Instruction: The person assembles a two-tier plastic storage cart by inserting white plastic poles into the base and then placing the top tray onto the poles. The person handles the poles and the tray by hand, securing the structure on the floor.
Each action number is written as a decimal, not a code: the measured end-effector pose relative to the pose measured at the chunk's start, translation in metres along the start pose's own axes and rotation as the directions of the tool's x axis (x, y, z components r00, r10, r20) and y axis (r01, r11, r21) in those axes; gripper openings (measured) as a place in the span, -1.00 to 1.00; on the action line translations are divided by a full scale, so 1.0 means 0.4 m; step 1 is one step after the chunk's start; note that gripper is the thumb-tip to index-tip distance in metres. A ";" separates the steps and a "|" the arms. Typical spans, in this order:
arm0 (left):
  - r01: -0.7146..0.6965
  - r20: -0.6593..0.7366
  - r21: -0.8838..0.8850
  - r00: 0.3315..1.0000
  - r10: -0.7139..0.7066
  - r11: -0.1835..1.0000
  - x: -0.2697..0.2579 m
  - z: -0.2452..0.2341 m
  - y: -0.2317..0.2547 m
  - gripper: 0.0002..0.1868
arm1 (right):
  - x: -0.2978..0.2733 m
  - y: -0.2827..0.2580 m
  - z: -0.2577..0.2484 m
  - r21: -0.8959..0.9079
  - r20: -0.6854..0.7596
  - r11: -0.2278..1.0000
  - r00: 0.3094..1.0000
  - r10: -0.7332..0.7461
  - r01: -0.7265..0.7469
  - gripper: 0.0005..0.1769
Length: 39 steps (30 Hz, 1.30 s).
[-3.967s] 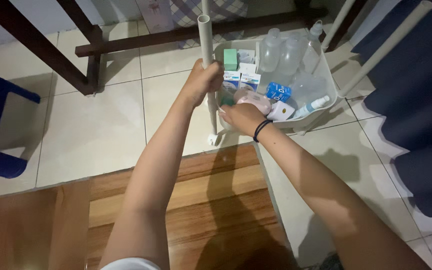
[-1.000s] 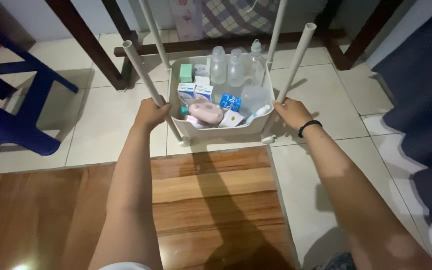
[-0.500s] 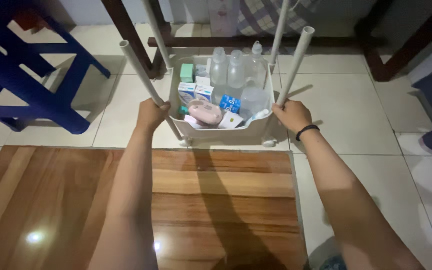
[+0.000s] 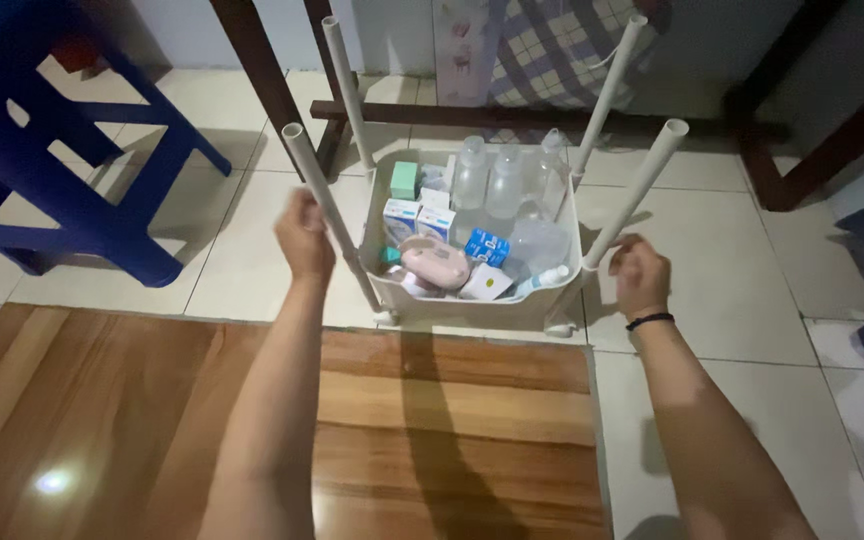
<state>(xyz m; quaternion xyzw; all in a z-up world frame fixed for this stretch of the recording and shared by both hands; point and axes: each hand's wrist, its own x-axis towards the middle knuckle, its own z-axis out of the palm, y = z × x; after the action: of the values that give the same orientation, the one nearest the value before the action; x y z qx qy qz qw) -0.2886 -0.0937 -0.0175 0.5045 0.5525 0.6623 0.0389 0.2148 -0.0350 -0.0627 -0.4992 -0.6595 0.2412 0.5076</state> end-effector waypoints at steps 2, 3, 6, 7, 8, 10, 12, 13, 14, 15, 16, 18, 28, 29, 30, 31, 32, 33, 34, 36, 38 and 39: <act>0.001 -0.088 -0.275 0.996 -0.026 0.961 0.082 0.011 0.011 -0.32 | 0.041 -0.007 -0.008 0.179 -0.080 0.980 0.992 0.097 -0.081 -0.57; -0.037 -0.079 -0.258 0.997 0.017 0.965 0.128 0.001 0.022 -0.23 | 0.079 -0.019 -0.011 0.227 -0.104 0.968 0.985 0.135 -0.109 -0.55; 0.372 0.315 -0.407 0.914 -0.255 0.834 0.273 0.005 0.081 -0.25 | 0.176 -0.079 -0.042 0.205 0.062 0.954 0.976 0.209 -0.218 -0.49; 0.506 0.410 -0.351 0.839 -0.357 0.788 0.320 0.004 0.106 -0.28 | 0.210 -0.105 -0.052 0.164 0.155 0.953 0.961 0.229 -0.254 -0.47; 0.623 0.496 -0.285 0.746 -0.444 0.728 0.364 0.016 0.136 -0.31 | 0.247 -0.135 -0.058 0.242 0.229 0.945 0.959 0.167 -0.223 -0.59; 0.557 0.531 -0.147 0.741 -0.410 0.817 0.430 0.045 0.199 -0.28 | 0.309 -0.201 -0.072 0.397 0.355 0.901 0.935 0.027 -0.177 -0.71; 0.504 0.581 0.022 0.696 -0.421 0.863 0.478 0.062 0.261 -0.27 | 0.360 -0.272 -0.090 0.329 0.335 0.934 0.942 0.026 -0.142 -0.68; 0.484 0.607 0.119 0.655 -0.450 0.867 0.508 0.064 0.293 -0.27 | 0.377 -0.309 -0.099 0.291 0.326 0.948 0.945 0.028 -0.129 -0.61; 0.455 0.625 0.212 0.617 -0.478 0.865 0.535 0.071 0.326 -0.27 | 0.398 -0.349 -0.114 0.243 0.337 0.956 0.939 0.074 -0.163 -0.63; 0.419 0.622 0.259 0.617 -0.482 0.870 0.554 0.084 0.360 -0.31 | 0.419 -0.392 -0.128 0.194 0.346 0.961 0.930 0.120 -0.196 -0.65; 0.381 0.617 0.310 0.616 -0.489 0.871 0.573 0.089 0.395 -0.34 | 0.436 -0.435 -0.132 0.148 0.356 0.962 0.920 0.166 -0.231 -0.67; 0.255 0.611 0.408 0.637 -0.470 0.876 0.599 0.103 0.467 -0.40 | 0.467 -0.521 -0.135 0.095 0.351 0.981 0.928 0.125 -0.168 -0.71; -0.563 0.754 0.507 0.656 -0.020 0.652 0.534 0.246 0.811 -0.35 | 0.461 -0.961 -0.159 -0.635 0.411 0.704 0.911 -0.040 0.317 -0.05; -0.580 0.751 0.513 0.661 -0.002 0.633 0.528 0.243 0.846 -0.35 | 0.461 -1.009 -0.168 -0.646 0.441 0.686 0.897 -0.024 0.336 -0.01; -0.598 0.744 0.517 0.668 0.025 0.612 0.525 0.240 0.885 -0.34 | 0.473 -1.059 -0.180 -0.658 0.467 0.663 0.884 -0.014 0.358 0.03; -0.616 0.737 0.522 0.674 0.051 0.590 0.528 0.232 0.924 -0.34 | 0.482 -1.108 -0.194 -0.668 0.491 0.640 0.871 -0.003 0.379 0.08; -0.580 0.745 0.532 0.667 -0.016 0.617 0.530 0.221 0.960 -0.36 | 0.483 -1.154 -0.211 -0.687 0.501 0.627 0.864 0.041 0.368 0.05; -0.542 0.751 0.543 0.655 -0.082 0.641 0.533 0.206 0.995 -0.38 | 0.479 -1.197 -0.228 -0.705 0.509 0.613 0.856 0.085 0.358 0.03; -0.498 0.755 0.557 0.637 -0.155 0.664 0.533 0.186 1.030 -0.40 | 0.469 -1.238 -0.249 -0.720 0.521 0.599 0.843 0.134 0.350 0.01; -0.411 0.766 0.522 0.611 -0.199 0.748 0.548 0.149 1.093 -0.43 | 0.455 -1.309 -0.278 -0.747 0.474 0.609 0.857 0.205 0.268 -0.01; -0.363 0.783 0.497 0.580 -0.226 0.788 0.564 0.116 1.160 -0.44 | 0.435 -1.376 -0.307 -0.753 0.453 0.620 0.857 0.246 0.220 -0.04; -0.361 0.792 0.491 0.564 -0.234 0.793 0.572 0.100 1.197 -0.44 | 0.421 -1.411 -0.325 -0.747 0.457 0.629 0.853 0.251 0.215 -0.05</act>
<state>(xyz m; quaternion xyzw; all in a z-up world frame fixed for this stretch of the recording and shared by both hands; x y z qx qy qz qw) -0.1293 -0.1115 0.4901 0.7580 0.6297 0.1363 0.1022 0.1020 -0.1246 0.5230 -0.5901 -0.8037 0.0641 0.0413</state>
